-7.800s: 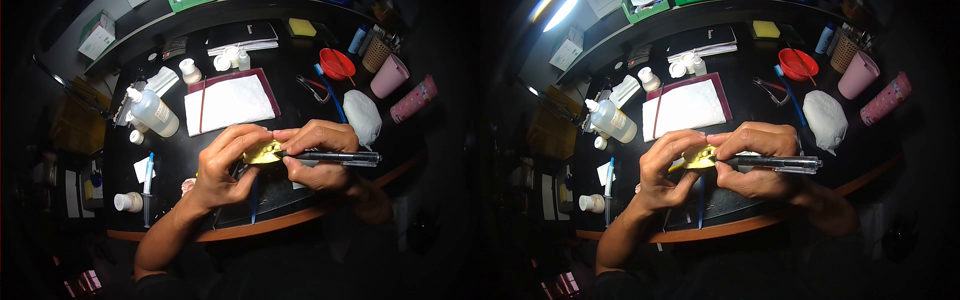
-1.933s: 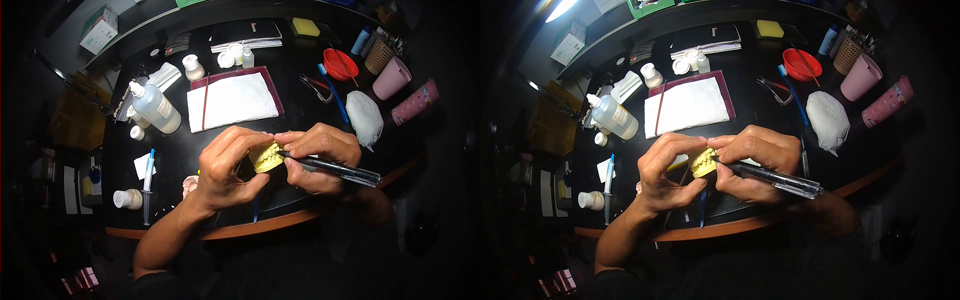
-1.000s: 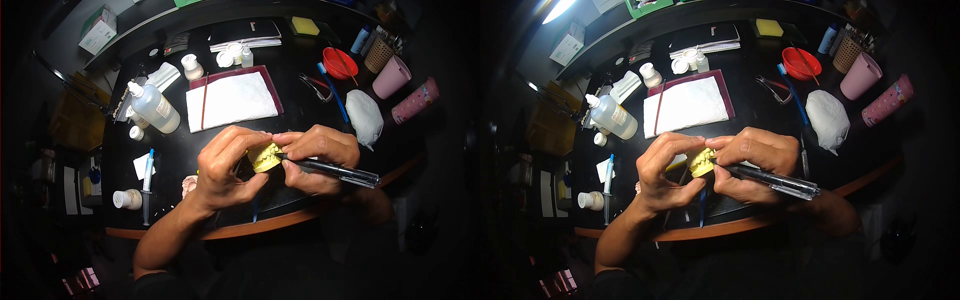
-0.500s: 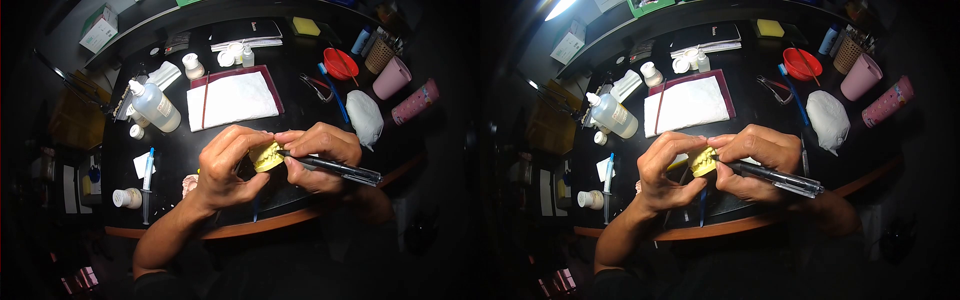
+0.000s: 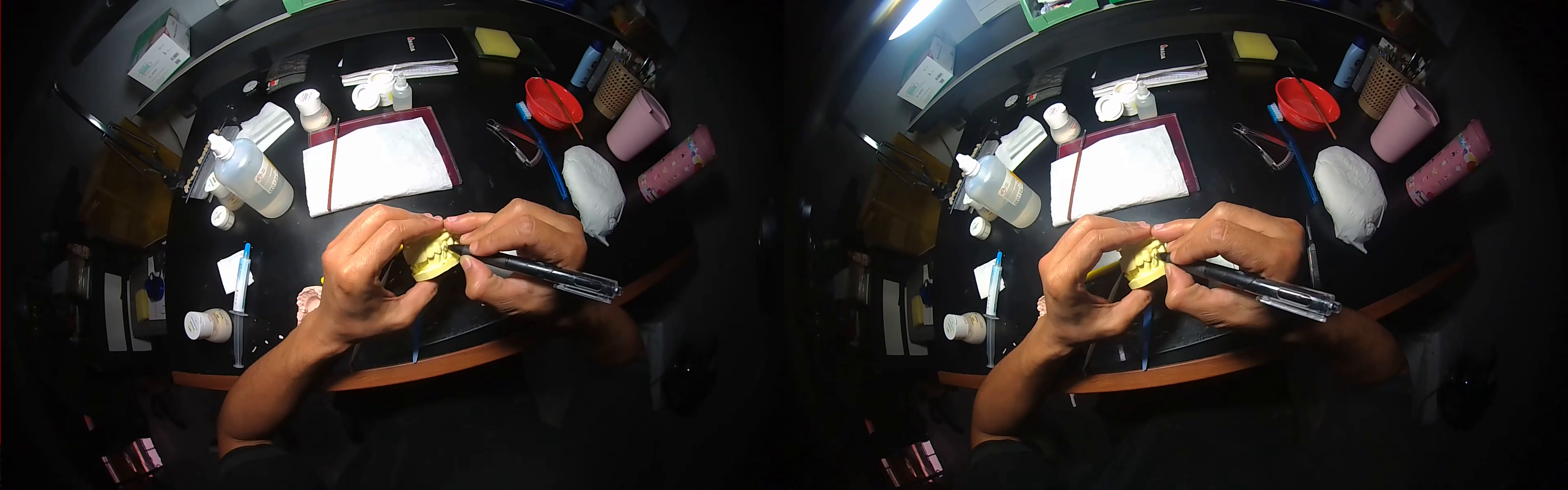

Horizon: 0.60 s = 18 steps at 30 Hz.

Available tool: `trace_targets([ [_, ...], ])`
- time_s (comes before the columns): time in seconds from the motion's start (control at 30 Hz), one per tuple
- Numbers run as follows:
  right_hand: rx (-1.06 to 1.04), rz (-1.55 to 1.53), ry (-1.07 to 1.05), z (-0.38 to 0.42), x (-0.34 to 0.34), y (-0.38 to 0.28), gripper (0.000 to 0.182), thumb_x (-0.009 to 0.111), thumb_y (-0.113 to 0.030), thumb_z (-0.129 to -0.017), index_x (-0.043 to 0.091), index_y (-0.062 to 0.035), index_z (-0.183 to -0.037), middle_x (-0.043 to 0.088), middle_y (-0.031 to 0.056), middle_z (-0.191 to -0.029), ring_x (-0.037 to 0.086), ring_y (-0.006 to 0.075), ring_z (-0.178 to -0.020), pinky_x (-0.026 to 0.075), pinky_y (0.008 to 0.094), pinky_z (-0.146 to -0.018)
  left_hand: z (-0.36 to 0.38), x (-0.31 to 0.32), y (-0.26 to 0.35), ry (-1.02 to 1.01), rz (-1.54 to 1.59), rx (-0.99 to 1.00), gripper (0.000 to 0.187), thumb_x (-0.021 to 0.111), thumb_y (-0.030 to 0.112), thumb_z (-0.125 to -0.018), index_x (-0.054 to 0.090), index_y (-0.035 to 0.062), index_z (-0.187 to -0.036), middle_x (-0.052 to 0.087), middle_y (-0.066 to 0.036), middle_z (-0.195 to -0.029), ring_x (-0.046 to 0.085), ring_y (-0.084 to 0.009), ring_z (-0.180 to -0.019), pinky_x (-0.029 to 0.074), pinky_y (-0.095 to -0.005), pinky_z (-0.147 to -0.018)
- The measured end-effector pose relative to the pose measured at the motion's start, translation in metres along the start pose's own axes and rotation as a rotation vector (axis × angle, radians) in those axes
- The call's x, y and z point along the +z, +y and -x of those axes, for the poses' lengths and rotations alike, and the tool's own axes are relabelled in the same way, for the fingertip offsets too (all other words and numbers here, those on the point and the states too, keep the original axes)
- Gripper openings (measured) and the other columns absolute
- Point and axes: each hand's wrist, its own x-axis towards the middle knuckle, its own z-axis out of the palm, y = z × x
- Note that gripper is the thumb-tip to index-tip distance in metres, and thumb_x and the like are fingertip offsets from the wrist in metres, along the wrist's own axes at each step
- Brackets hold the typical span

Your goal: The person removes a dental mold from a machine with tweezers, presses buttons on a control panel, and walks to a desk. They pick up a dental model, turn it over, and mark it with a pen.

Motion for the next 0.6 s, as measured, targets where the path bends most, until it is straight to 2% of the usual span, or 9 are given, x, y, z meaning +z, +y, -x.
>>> trace_targets([
  [0.6,0.01,0.005,-0.047,0.0002,-0.0023,-0.0023,0.018,0.08,0.005,-0.082,0.069,0.0,-0.096,0.073,0.0099,-0.084,0.075,0.0173,-0.078,0.067,0.0468,-0.095,0.0007,-0.0007,-0.0009,-0.006,0.003,0.004,0.05,0.08,0.002,-0.064,0.073,-0.0006,-0.113,0.075,-0.015,-0.105,0.075,-0.0298,-0.093,0.06,-0.0377,-0.08],
])
